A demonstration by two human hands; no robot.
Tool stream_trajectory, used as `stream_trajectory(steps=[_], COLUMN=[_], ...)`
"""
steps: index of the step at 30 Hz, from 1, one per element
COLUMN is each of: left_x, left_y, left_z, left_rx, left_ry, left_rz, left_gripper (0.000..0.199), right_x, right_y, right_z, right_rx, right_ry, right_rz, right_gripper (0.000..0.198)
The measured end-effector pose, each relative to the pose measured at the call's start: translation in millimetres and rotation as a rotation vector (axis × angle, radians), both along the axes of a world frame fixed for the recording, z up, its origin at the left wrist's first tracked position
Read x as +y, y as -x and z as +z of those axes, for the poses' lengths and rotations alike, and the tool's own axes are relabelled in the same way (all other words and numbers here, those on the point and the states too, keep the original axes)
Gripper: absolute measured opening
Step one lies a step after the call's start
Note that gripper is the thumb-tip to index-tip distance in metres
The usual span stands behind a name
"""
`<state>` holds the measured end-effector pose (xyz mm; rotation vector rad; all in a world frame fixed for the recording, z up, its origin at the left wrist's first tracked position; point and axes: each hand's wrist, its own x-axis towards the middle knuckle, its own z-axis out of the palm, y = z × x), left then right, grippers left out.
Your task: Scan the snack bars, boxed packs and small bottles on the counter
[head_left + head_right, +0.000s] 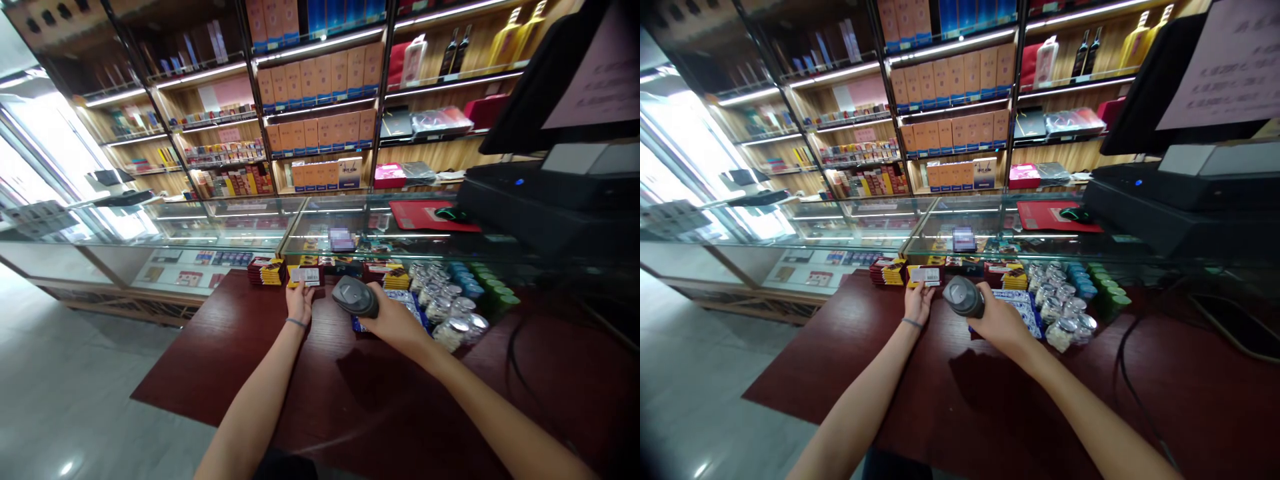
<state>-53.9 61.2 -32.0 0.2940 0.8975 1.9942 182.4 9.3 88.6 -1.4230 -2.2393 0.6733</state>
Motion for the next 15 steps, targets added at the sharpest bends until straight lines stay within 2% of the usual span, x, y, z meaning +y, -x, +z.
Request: stream_trajectory(steps=[5, 8, 11, 15], left_x=[-5, -6, -7, -15], left_y=[-3, -4, -5, -4], left_z=[4.4, 4.9, 8.1, 24.5], left_rx=[0.040, 0.140, 0.378, 0.824], left_ry=[-0.043, -0.068, -0.048, -0.025], left_rz=[0.014, 0.037, 0.121, 0.364], left_gripper=[0.034, 0.034, 0.030, 0.026], right_x=[3, 4, 7, 12], right_y=[-4, -7, -11, -15], right_z=[1, 4, 5, 3], right_rx=[0.077, 0.127, 0.165, 0.224], right_ry=[-0.034, -0.054, -0.075, -0.131], right_rz=[-0.016, -0.018, -0.017, -0.031], right_gripper=[0.045, 0.047, 0.051, 0.059])
